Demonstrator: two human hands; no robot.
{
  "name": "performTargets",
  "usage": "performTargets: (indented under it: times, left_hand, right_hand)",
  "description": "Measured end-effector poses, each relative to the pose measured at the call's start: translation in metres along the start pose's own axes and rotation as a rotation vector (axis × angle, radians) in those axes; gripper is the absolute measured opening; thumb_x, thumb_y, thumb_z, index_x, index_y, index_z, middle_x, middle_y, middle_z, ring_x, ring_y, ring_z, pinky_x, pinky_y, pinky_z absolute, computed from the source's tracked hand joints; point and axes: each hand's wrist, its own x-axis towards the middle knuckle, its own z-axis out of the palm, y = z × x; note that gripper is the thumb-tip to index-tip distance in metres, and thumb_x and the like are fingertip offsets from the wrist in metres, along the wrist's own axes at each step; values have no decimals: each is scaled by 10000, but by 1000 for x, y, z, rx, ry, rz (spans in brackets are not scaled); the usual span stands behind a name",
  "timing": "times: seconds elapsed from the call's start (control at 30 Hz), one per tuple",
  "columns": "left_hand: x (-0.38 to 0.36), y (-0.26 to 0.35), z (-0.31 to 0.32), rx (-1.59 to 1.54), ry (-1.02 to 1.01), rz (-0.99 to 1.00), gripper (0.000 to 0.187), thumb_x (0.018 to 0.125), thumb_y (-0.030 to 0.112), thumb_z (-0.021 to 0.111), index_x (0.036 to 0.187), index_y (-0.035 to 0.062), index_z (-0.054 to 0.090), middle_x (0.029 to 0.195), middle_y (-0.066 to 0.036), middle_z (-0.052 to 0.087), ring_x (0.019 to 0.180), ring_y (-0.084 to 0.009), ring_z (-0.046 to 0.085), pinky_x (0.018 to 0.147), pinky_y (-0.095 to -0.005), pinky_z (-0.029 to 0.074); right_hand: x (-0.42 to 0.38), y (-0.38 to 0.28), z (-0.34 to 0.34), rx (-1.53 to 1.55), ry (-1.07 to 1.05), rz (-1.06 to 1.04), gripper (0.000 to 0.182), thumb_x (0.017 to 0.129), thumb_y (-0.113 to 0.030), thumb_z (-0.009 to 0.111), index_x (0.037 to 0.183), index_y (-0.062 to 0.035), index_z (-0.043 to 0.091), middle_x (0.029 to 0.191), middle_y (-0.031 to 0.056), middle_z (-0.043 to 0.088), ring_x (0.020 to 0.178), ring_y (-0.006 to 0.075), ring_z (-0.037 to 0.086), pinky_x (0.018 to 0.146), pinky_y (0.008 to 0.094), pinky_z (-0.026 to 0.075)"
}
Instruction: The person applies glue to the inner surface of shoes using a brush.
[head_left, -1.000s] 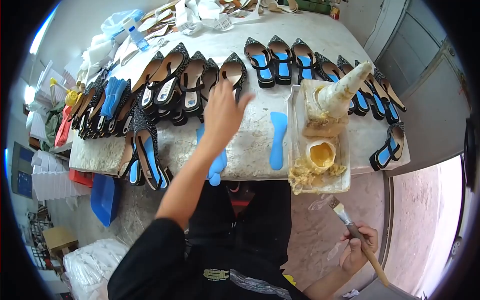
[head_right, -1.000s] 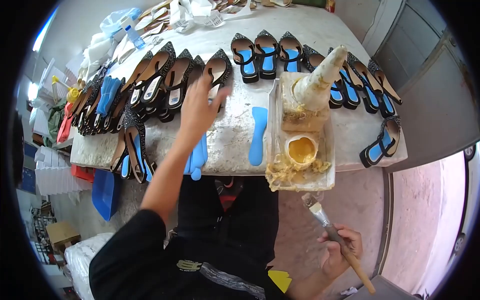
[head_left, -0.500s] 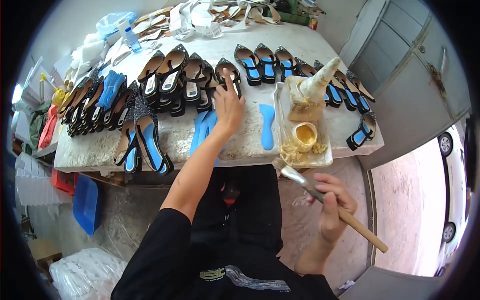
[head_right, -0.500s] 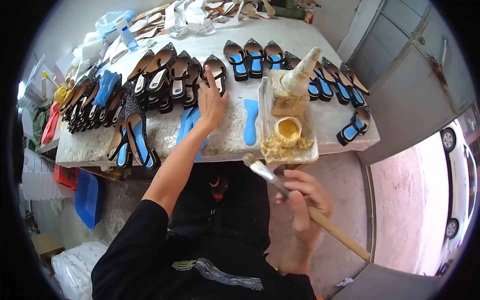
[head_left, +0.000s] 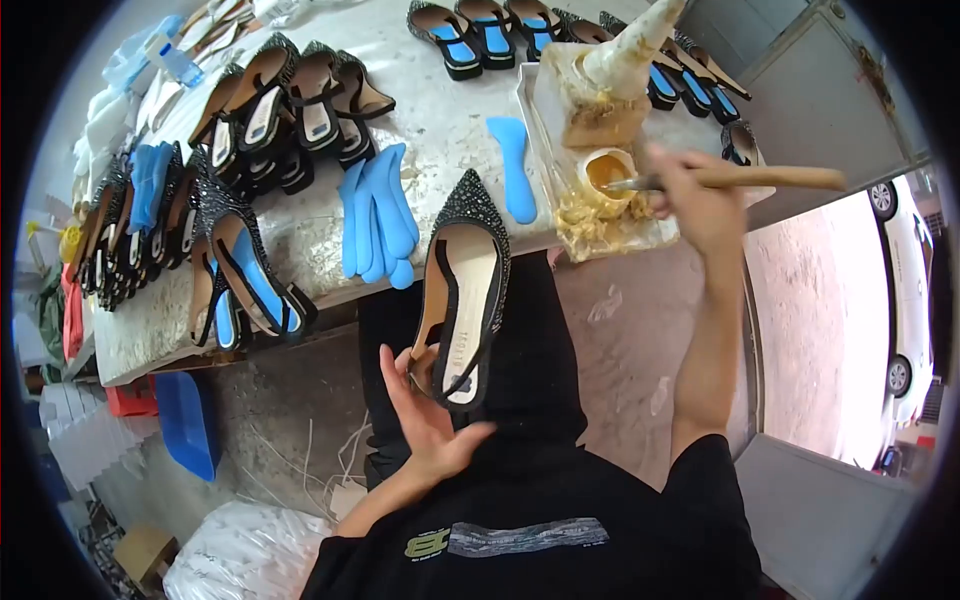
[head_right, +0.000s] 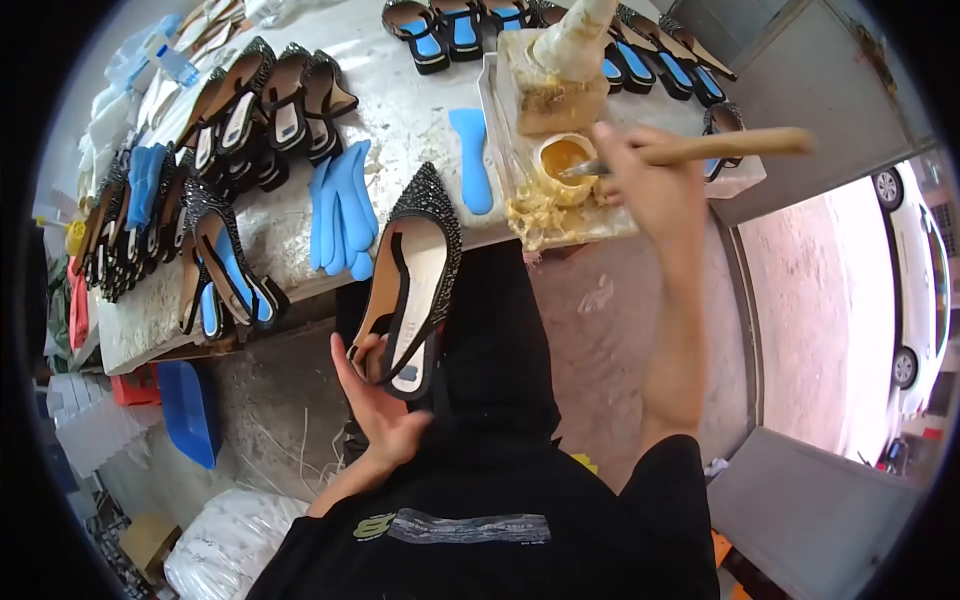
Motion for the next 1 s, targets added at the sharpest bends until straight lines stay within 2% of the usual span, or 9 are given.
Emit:
performTargets:
  times: [0.07,0.13,0.23,0.33,0.5,0.63,0.67,0.73,1.0]
  left_hand:
    - [-5,10,-5,-405,61,-519,923,949,545,558,1566,50,81,1456,-224,397,1269,-310,490,988,-514,466]
    - [10,3,-10,-564,-30,-643,1016,904,809,282,1552,33,181,1401,-233,475,1240,-322,530,970,-498,495]
    - [47,-18,-19,-714,-424,-825,1043,892,834,229,1515,0,292,1316,-241,563,1169,-346,594,984,-475,487]
    - [59,-32,-14,-793,-558,-760,953,935,771,221,1543,36,229,1343,-210,548,1157,-309,603,990,-440,494]
    - [39,-17,-12,-755,-522,-786,924,959,737,219,1527,9,243,1304,-218,569,1105,-316,634,985,-426,497]
    - [48,0,0,-772,-278,-995,963,946,757,220,1508,-22,293,1225,-270,606,1090,-363,638,978,-454,491]
    - [50,4,1,-755,-241,-1018,963,946,757,220,1508,-22,293,1225,-270,606,1090,-363,638,978,-454,491]
    - [58,8,5,-726,-288,-934,883,979,706,177,1594,90,29,1551,-166,345,1264,-276,521,1032,-404,470]
    - [63,-13,-5,-431,-487,-616,994,920,785,92,1588,52,15,1608,-173,246,1424,-322,348,1155,-444,318]
  right_hand:
    - [-8,-24,-23,148,103,2,307,898,-252,721,781,31,696,586,65,639,473,118,561,497,218,476]
    - [-9,-24,-25,109,100,-47,306,901,-249,719,779,30,695,588,71,642,476,118,564,504,217,482]
    - [-10,-25,-31,48,142,-242,302,908,-242,712,772,27,695,595,89,649,484,116,573,526,212,501]
    - [-10,-7,-45,26,-58,-5,297,930,-260,693,815,14,705,673,107,685,502,120,584,515,194,478]
    - [-2,23,-80,340,394,-96,273,990,-295,598,952,-40,688,827,135,709,520,124,572,470,207,440]
    - [-69,18,-1,788,-81,-303,291,1024,-274,533,900,-39,651,795,152,677,441,104,527,382,154,363]
    - [-84,3,22,686,-119,-436,256,1010,-239,556,910,-20,644,826,144,683,420,80,502,384,156,348]
    - [-104,-12,62,543,-79,-345,223,994,-185,575,861,-16,637,759,139,684,415,81,509,382,164,355]
    - [-98,26,131,115,47,-544,154,898,-10,688,760,-12,619,673,102,667,428,98,515,431,197,414]
